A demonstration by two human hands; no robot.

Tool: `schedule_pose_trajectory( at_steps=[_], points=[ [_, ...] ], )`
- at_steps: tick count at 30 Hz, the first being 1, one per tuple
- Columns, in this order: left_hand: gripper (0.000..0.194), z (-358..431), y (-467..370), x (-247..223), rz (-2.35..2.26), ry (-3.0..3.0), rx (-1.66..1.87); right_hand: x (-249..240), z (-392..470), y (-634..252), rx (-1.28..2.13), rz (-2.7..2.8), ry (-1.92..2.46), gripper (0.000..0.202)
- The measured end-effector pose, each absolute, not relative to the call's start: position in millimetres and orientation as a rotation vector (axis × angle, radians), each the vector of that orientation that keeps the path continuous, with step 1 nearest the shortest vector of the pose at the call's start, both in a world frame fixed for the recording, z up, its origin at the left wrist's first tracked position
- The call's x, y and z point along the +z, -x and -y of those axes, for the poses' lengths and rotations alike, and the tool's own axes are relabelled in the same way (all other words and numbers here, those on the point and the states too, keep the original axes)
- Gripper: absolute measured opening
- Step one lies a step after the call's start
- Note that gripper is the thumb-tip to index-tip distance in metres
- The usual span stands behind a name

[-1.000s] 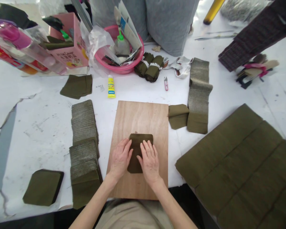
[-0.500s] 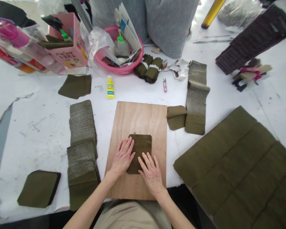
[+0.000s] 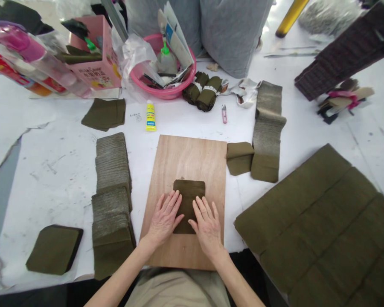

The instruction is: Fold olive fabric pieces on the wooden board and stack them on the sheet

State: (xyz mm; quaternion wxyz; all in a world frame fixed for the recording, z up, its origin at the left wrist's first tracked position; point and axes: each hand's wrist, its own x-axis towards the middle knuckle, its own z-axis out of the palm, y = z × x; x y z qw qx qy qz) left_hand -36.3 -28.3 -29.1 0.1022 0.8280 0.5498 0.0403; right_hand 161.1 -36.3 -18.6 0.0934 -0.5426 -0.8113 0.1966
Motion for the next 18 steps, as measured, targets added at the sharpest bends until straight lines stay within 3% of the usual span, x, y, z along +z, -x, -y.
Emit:
schedule_pose_trajectory(
  at_steps=[18],
  points=[
    [0.061, 47, 37, -33, -1.602, -2.503, 0.044, -26, 41, -162, 0.568, 2.36, 1.692, 0.058]
  ],
)
